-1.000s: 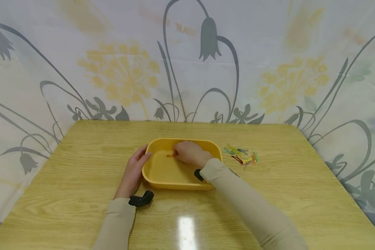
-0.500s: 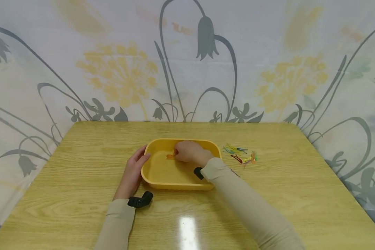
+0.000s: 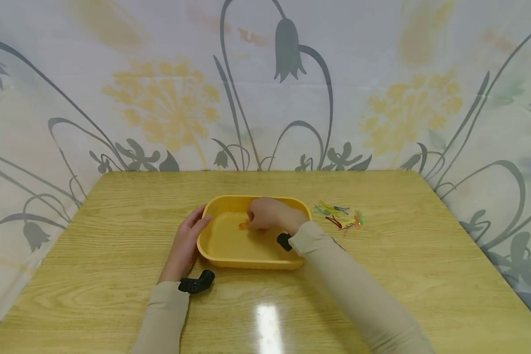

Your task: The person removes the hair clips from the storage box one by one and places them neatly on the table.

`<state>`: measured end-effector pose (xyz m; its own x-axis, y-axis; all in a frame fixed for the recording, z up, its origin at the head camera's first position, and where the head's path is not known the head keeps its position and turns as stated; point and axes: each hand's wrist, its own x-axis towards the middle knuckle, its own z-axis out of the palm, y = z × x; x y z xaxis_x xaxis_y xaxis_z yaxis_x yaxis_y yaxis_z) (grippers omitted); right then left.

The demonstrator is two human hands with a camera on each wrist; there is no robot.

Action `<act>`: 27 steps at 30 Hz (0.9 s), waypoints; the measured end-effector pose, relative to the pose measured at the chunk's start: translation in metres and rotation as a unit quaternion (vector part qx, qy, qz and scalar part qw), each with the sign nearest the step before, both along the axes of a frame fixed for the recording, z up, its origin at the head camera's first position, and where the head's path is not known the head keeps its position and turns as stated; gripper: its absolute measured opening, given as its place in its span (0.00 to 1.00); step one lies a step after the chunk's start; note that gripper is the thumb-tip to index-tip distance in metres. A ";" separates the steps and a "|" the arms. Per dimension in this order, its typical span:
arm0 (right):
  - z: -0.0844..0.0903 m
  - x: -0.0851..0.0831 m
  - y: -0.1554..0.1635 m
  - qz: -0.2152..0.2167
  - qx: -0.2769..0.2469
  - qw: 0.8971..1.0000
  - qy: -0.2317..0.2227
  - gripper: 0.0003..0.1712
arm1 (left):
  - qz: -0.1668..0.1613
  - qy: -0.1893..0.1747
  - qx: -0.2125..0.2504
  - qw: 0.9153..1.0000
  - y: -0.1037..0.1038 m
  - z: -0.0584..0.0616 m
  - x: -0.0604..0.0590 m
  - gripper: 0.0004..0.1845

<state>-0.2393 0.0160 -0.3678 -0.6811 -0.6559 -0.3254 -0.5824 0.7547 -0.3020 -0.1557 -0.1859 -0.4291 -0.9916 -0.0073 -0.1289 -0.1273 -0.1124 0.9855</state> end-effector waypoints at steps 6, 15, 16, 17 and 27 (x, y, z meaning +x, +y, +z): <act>0.001 -0.002 0.008 -0.016 -0.023 0.999 -0.022 0.08 | -0.002 0.001 0.007 1.000 -0.001 0.000 0.001 0.26; 0.014 -0.002 0.018 -0.047 -0.068 0.995 -0.056 0.03 | 0.002 0.003 0.012 1.000 -0.001 0.001 0.001 0.27; 0.015 -0.002 0.020 -0.048 -0.074 0.994 -0.058 0.03 | 0.002 0.003 0.012 1.000 -0.001 0.000 0.001 0.27; 0.016 -0.001 0.020 -0.052 -0.081 0.993 -0.064 0.02 | 0.002 0.003 0.013 1.000 -0.001 0.000 0.001 0.28; 0.020 0.001 0.027 -0.064 -0.097 0.990 -0.073 0.09 | 0.000 0.004 0.013 1.000 -0.001 -0.001 0.001 0.29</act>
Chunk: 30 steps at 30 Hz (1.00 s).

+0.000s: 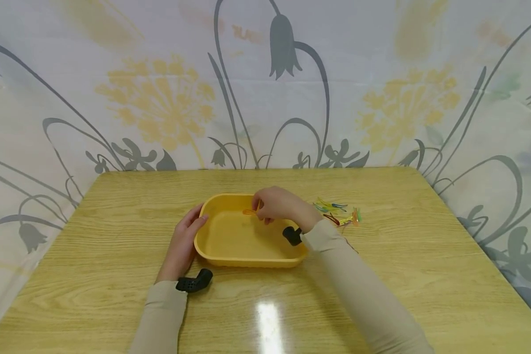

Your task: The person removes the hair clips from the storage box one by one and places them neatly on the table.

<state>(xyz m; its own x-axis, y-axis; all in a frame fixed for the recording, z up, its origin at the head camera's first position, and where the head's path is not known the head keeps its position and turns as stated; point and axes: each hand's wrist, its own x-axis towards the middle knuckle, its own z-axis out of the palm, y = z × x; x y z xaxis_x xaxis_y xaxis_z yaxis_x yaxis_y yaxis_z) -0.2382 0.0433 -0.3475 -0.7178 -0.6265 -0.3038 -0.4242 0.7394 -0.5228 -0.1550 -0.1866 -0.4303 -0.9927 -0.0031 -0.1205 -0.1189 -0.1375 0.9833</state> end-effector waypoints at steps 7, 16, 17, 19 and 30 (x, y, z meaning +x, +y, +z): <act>0.002 0.004 0.006 0.004 -0.001 1.000 0.016 0.11 | 0.007 0.000 0.005 1.000 0.000 0.000 0.000 0.28; 0.011 0.014 0.010 0.013 -0.020 0.998 0.064 0.10 | 0.002 -0.002 0.001 1.000 0.001 0.000 0.001 0.29; 0.012 0.015 0.011 0.014 -0.023 0.997 0.066 0.11 | 0.001 -0.002 0.000 1.000 0.001 0.000 0.001 0.30; 0.014 0.018 0.011 0.019 -0.026 0.997 0.071 0.11 | -0.001 0.000 0.001 1.000 0.001 0.000 0.001 0.29; 0.017 0.028 0.020 0.031 -0.033 0.993 0.106 0.10 | -0.001 0.001 0.008 1.000 0.002 0.000 0.001 0.30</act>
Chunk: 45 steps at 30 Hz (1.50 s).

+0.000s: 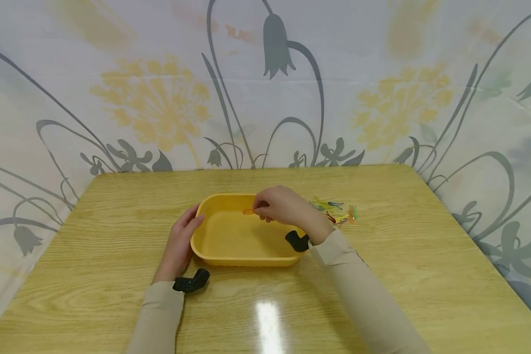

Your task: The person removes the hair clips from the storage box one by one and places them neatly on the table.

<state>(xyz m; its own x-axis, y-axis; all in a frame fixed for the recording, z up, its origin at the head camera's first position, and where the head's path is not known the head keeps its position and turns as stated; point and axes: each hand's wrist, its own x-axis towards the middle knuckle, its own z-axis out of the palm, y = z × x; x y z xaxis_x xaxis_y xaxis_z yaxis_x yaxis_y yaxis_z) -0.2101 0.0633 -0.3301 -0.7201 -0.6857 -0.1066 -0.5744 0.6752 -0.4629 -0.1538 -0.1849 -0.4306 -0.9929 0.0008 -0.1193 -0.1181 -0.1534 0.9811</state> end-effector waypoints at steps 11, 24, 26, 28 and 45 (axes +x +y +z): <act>-0.001 0.006 0.013 -0.015 -0.028 0.999 0.024 0.09 | 0.005 -0.007 -0.011 1.000 -0.001 -0.001 0.000 0.29; -0.004 0.010 0.041 -0.055 -0.041 0.997 0.029 0.10 | 0.004 -0.004 0.001 1.000 0.001 0.000 0.000 0.29; -0.003 0.010 0.047 -0.068 -0.040 0.996 0.031 0.10 | 0.002 -0.004 0.001 1.000 0.001 0.000 0.000 0.30; -0.002 0.011 0.053 -0.079 -0.041 0.995 0.033 0.10 | 0.001 -0.005 0.002 1.000 0.001 0.000 0.000 0.30; -0.007 0.012 0.097 -0.139 -0.085 0.987 0.002 0.13 | 0.003 -0.009 -0.008 1.000 -0.001 0.002 0.000 0.30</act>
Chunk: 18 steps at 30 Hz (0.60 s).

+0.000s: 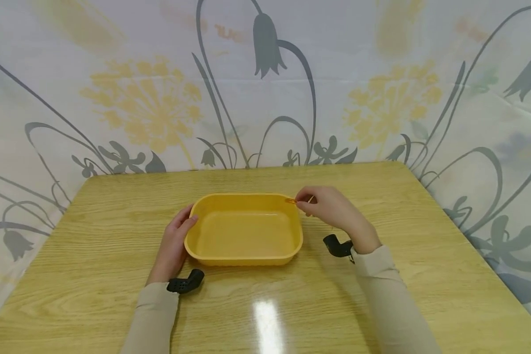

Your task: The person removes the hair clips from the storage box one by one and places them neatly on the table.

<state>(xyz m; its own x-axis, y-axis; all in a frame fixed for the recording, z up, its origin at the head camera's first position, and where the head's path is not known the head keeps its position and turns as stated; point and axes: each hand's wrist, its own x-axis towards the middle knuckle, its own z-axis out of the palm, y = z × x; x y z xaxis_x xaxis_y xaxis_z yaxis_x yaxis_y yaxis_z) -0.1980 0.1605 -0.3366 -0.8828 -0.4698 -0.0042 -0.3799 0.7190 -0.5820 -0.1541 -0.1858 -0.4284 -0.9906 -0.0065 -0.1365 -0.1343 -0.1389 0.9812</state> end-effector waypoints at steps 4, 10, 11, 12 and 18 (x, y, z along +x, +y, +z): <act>-0.002 -0.002 0.005 -0.009 -0.011 1.000 -0.015 0.12 | 0.004 -0.001 -0.004 1.000 -0.003 0.001 0.002 0.31; -0.010 -0.009 0.021 -0.017 -0.034 0.999 -0.031 0.12 | -0.002 -0.004 0.004 1.000 -0.001 0.002 0.004 0.30; -0.012 -0.010 0.024 -0.019 -0.033 0.999 -0.032 0.12 | -0.004 -0.005 0.004 1.000 0.000 0.002 0.003 0.30; -0.013 -0.012 0.027 -0.022 -0.030 0.999 -0.032 0.12 | -0.005 -0.005 0.003 1.000 0.000 0.002 0.003 0.30; -0.016 -0.016 0.037 -0.033 -0.021 0.998 -0.043 0.15 | -0.006 -0.001 0.004 1.000 0.002 0.002 0.000 0.30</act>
